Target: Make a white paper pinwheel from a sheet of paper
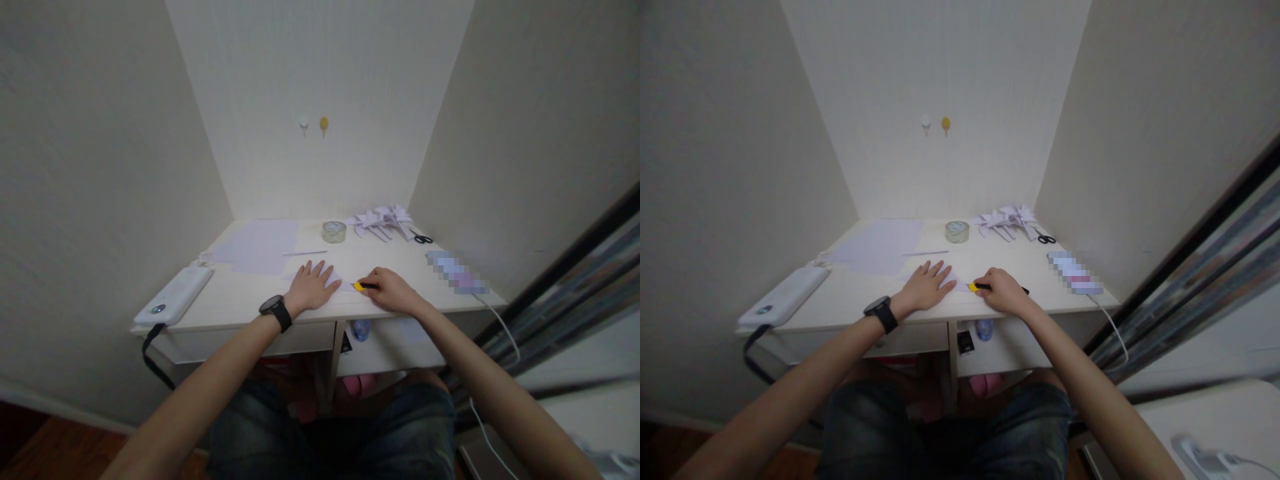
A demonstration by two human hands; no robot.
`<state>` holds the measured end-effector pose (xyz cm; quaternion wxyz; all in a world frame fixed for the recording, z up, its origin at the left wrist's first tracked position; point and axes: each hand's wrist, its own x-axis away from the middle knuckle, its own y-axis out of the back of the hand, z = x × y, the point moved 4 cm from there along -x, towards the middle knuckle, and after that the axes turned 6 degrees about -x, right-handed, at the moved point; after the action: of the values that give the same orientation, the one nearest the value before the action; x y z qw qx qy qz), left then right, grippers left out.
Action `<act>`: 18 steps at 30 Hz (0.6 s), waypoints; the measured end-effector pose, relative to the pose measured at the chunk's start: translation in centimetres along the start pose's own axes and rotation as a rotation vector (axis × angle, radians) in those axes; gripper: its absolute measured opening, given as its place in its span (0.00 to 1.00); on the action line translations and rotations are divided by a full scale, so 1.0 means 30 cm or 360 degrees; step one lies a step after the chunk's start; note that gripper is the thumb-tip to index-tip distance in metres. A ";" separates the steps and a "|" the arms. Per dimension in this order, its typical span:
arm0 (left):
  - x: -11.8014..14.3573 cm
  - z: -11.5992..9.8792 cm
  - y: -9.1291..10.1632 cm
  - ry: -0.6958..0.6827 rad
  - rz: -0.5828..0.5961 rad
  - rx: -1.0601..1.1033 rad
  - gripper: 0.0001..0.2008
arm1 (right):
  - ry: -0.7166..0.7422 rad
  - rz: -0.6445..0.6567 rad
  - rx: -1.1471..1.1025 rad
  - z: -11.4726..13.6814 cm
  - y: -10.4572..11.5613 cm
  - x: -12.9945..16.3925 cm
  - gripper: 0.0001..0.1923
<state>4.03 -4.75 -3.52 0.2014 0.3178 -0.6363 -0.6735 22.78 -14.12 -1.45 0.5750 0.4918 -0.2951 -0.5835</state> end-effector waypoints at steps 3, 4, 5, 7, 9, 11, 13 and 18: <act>0.009 -0.006 0.008 0.0110 0.0086 -0.0024 0.37 | -0.0004 0.0023 -0.0002 -0.003 0.005 0.008 0.17; 0.011 -0.010 0.011 0.0125 0.0098 -0.0020 0.37 | 0.0001 0.0034 0.0002 -0.003 0.006 0.010 0.17; 0.012 -0.013 0.014 0.0138 0.0103 -0.0015 0.37 | 0.0005 0.0041 0.0009 -0.003 0.007 0.011 0.17; 0.013 -0.017 0.016 0.0164 0.0099 -0.0006 0.38 | 0.0009 0.0044 0.0030 -0.002 0.008 0.012 0.17; 0.012 -0.019 0.015 0.0180 0.0094 -0.0005 0.39 | 0.0003 0.0033 0.0041 -0.002 0.007 0.012 0.17; 0.010 -0.023 0.011 0.0186 0.0099 -0.0016 0.39 | -0.0010 0.0009 0.0048 -0.002 0.005 0.010 0.17; 0.010 -0.027 0.010 0.0204 0.0102 -0.0043 0.40 | -0.0025 -0.0008 0.0050 -0.004 0.001 0.008 0.17; 0.015 -0.039 0.012 0.0256 0.0098 -0.0103 0.44 | 0.0006 -0.0055 -0.0021 -0.001 -0.011 0.010 0.17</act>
<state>4.44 -5.94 -3.22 0.2825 0.3444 -0.6054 -0.6596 22.74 -14.36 -1.83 0.5685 0.4940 -0.2815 -0.5945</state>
